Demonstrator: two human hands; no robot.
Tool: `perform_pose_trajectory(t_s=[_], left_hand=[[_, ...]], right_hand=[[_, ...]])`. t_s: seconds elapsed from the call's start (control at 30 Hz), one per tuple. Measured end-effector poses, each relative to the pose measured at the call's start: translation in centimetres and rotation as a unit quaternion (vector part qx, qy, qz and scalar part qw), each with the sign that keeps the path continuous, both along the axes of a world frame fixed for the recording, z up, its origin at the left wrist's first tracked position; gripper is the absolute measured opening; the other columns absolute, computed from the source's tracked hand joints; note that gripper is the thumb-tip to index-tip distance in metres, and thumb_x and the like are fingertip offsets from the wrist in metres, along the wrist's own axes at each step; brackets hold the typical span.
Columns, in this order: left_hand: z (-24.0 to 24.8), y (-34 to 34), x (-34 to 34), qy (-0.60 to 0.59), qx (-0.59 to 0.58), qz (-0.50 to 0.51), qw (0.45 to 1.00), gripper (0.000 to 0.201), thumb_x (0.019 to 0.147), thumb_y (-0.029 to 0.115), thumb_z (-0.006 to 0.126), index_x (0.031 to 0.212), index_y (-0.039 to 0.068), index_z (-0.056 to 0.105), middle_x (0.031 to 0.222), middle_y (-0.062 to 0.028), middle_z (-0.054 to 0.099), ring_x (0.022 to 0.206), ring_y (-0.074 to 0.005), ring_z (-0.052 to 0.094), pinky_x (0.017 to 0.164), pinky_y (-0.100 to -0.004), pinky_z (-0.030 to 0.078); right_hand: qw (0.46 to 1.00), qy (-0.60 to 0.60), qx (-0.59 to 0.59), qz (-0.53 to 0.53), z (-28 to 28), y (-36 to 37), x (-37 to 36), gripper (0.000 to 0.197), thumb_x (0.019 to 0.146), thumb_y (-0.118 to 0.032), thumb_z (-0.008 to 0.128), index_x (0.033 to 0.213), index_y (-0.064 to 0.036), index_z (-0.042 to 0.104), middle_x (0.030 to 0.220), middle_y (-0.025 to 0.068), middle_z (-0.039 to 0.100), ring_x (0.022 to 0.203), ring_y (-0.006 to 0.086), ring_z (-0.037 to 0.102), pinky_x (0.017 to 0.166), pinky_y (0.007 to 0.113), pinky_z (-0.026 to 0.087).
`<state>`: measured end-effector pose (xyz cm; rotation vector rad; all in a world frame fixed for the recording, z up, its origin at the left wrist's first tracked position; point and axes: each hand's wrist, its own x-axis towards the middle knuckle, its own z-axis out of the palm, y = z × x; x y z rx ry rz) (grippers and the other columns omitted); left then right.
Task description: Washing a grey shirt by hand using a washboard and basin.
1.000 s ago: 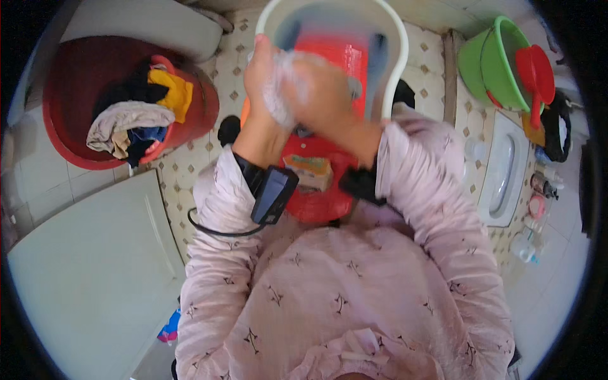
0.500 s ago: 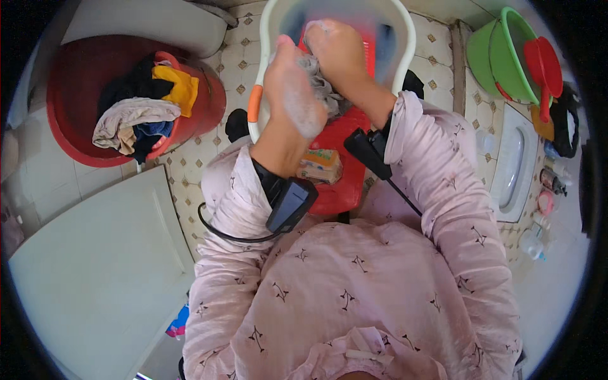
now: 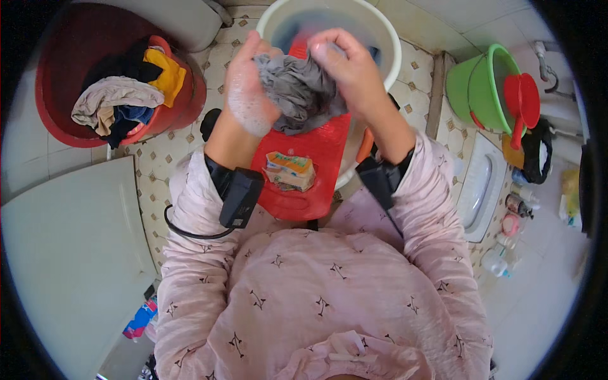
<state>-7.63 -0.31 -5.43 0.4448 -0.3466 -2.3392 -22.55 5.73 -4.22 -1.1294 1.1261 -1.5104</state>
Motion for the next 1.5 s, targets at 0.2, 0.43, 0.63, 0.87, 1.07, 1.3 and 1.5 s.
perform_pose_trajectory(t_s=[0.2,0.43,0.63,0.87,1.07,1.3,1.5], left_hand=[[0.0,0.4,-2.6,-0.206,-0.074,0.035,0.975,0.033,0.087,0.041,0.045,0.067,0.014,0.043,0.065,-0.0037,0.053,0.069,-0.0168,0.054,0.065,-0.0344,0.044],[1.3,3.0,-4.3,-0.166,-0.006,0.150,0.975,0.020,0.088,0.031,0.045,0.080,0.012,0.045,0.068,0.0012,0.045,0.058,-0.0118,0.046,0.053,-0.0306,0.038],[2.2,3.7,-5.2,-0.172,0.031,0.161,0.971,0.021,0.087,0.031,0.046,0.081,0.011,0.046,0.067,0.0015,0.047,0.063,-0.0118,0.052,0.057,-0.0306,0.043],[0.9,3.6,-4.1,-0.130,0.003,0.092,0.987,0.020,0.088,0.029,0.047,0.078,0.012,0.047,0.067,-0.0006,0.049,0.062,-0.0147,0.054,0.059,-0.0317,0.044],[2.0,2.7,-2.7,-0.096,0.003,0.016,0.995,0.029,0.089,0.032,0.044,0.068,0.013,0.042,0.067,-0.0034,0.052,0.065,-0.0191,0.055,0.067,-0.0332,0.045],[0.1,3.1,-2.9,-0.484,-0.459,-0.029,0.744,0.075,0.065,0.041,0.069,0.119,-0.001,0.039,0.121,-0.0225,0.038,0.113,-0.0326,0.039,0.091,-0.0356,0.036],[-0.5,4.2,-3.6,-0.651,-0.622,0.009,0.435,0.077,0.059,0.033,0.073,0.121,0.000,0.042,0.131,-0.0228,0.030,0.120,-0.0318,0.034,0.092,-0.0314,0.034]], right_hand=[[0.899,0.398,-0.156,-0.093,-0.4,2.3,4.7,0.015,0.071,-0.021,0.056,0.069,-0.0071,0.052,0.069,0.0157,0.055,0.065,0.0318,0.056,0.049,0.042,0.043],[0.903,0.362,-0.046,-0.227,-2.2,-0.5,3.4,0.015,0.069,-0.017,0.053,0.075,-0.0027,0.051,0.066,0.0211,0.054,0.056,0.0376,0.054,0.051,0.046,0.043],[0.906,0.373,-0.028,-0.197,-2.1,-0.9,2.3,0.016,0.074,-0.016,0.049,0.076,-0.0008,0.051,0.071,0.0239,0.055,0.064,0.0411,0.054,0.058,0.049,0.042],[0.938,0.255,0.046,-0.231,-1.3,-1.5,0.7,0.025,0.081,-0.024,0.047,0.075,0.0001,0.052,0.071,0.0193,0.056,0.065,0.0318,0.054,0.063,0.041,0.043],[0.958,-0.226,0.136,-0.112,0.0,-0.5,-3.3,0.036,0.087,-0.039,0.047,0.084,-0.0033,0.052,0.072,0.0050,0.056,0.067,0.0167,0.056,0.060,0.032,0.048],[0.950,-0.304,0.056,-0.040,0.9,-0.3,-3.2,0.016,0.084,-0.021,0.056,0.085,-0.0049,0.053,0.076,0.0040,0.055,0.068,0.0150,0.056,0.064,0.030,0.048],[0.932,-0.362,0.021,-0.003,2.6,0.5,-1.1,0.017,0.082,-0.014,0.054,0.095,-0.0029,0.053,0.083,0.0061,0.056,0.074,0.0166,0.057,0.068,0.030,0.049]])
